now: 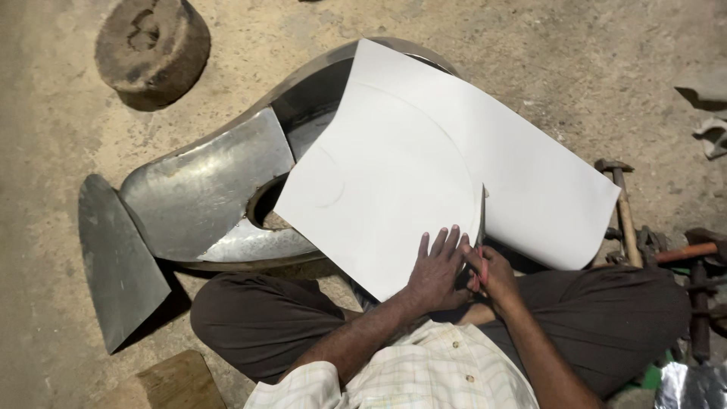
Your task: The person places a large white sheet of paper over a curved metal object and smooths it down. Then, using shears, the person cuts the paper along a curved line to create a template.
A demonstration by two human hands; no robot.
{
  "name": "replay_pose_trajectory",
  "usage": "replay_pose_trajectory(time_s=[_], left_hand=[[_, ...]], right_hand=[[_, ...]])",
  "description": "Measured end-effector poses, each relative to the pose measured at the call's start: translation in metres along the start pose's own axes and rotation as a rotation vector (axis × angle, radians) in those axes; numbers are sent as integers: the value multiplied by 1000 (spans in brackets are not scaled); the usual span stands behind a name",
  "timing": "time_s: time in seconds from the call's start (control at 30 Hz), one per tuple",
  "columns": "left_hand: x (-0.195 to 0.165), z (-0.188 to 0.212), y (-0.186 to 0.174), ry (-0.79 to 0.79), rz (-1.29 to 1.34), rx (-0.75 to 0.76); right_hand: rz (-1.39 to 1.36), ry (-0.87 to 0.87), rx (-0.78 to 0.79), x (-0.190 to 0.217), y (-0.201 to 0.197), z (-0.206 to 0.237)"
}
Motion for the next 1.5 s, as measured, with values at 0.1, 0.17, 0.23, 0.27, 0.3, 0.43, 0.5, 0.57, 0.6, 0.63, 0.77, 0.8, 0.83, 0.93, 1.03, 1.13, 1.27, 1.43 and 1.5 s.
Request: replay_pose_trajectory(time_s=[0.1,0.17,0.23,0.27,0.3,0.43,0.5,0.57,0.6,0.63,0.77,0.8,0.83,0.93,1.03,1.13,1.27,1.43,1.5], left_hand=[[2,-8,14,-30,-24,-257],[9,-12,40,-37,-46,-193],[9,-10,55,-7,-101,-231],[10,-9,58,3,-136,-254],[11,-6,62,12,-117,-255],[13,-4,59,32,-30,-257],[13,-1,54,32,4,-244],[13,2,49,30,20,-228],[12,6,45,35,29,-228],[11,9,42,39,37,-232],[6,20,32,66,81,-228],[5,23,31,71,79,-222],[4,24,30,74,76,-217],[5,28,32,80,51,-208],[5,30,38,99,19,-217],[4,31,45,112,16,-225],[3,32,47,117,23,-254],[1,32,49,121,30,-258],[2,32,51,119,20,-249]], right_hand=[[-31,-49,38,-2,-2,-2],[74,-55,-7,-7,-8,-4],[25,-26,6,-16,-10,-4],[-1,-16,19,-19,-10,-4],[-21,-14,29,-21,-9,-3],[-42,-35,42,-21,-8,-1],[-40,-70,57,-17,-8,0],[-51,-124,92,-12,-6,2],[-66,-100,98,-14,-6,3],[-79,-78,105,-15,-7,3],[-100,-90,136,-14,-6,7],[-88,-104,135,-13,-5,7],[-75,-119,136,-12,-5,7],[-88,-80,116,-16,-6,6],[-1,-53,84,-19,-10,8],[44,-58,69,-23,-12,12],[-42,-92,53,-27,-6,16],[3,-95,1,-30,-5,14],[31,-105,-3,-30,-7,13]])
Point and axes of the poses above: each hand's wrist, its own z-axis away from the middle knuckle, its own y-axis out of the palm, x = y × z, the point moved 8 cm from there along -z, towards the middle knuckle, and after that the axes turned 1 degree about -x, right-handed, at the moved point
